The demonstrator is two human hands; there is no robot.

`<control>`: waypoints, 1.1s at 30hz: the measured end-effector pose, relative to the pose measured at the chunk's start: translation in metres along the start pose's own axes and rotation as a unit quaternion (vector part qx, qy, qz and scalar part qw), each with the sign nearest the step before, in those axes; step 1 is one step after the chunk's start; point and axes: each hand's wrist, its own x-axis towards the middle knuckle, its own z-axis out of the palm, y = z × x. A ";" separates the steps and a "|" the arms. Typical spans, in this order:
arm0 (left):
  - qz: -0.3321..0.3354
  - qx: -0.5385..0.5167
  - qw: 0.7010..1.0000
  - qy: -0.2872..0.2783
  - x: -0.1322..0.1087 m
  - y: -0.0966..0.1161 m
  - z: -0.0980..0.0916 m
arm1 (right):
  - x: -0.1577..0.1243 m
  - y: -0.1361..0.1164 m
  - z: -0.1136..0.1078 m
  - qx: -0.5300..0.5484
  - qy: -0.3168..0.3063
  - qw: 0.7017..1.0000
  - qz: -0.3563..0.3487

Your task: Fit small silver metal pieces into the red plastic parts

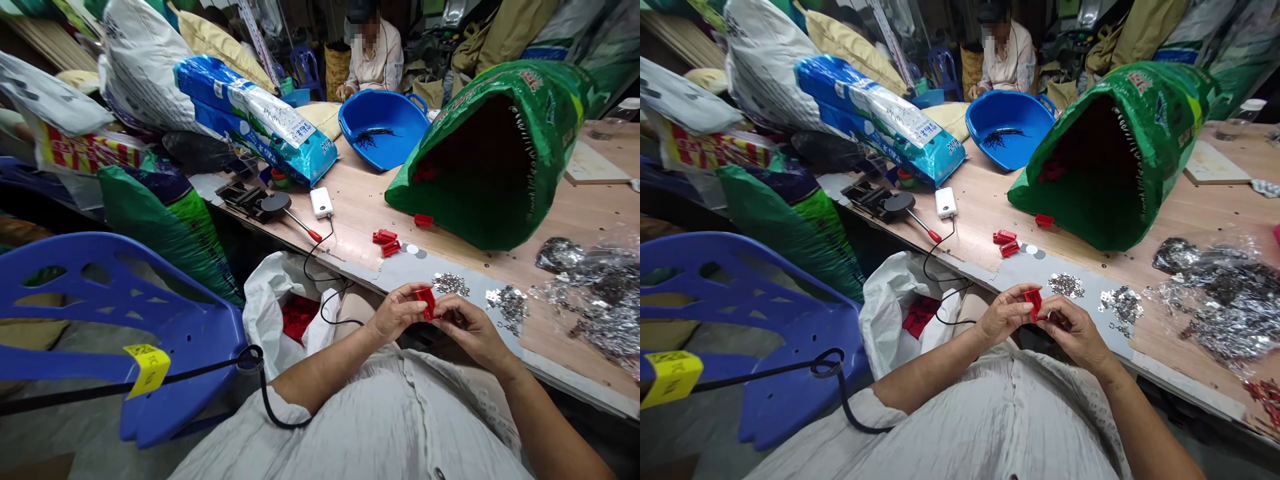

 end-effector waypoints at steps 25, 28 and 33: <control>0.167 0.407 0.898 0.003 0.022 -0.001 -0.031 | -0.012 0.023 -0.007 -0.246 0.045 0.965 0.078; 0.166 0.510 0.844 -0.011 0.030 0.004 -0.037 | -0.012 0.024 -0.007 -0.267 0.024 0.959 0.095; 0.160 0.564 0.807 -0.066 0.039 0.011 -0.042 | -0.007 0.027 -0.005 -0.282 0.006 0.955 0.091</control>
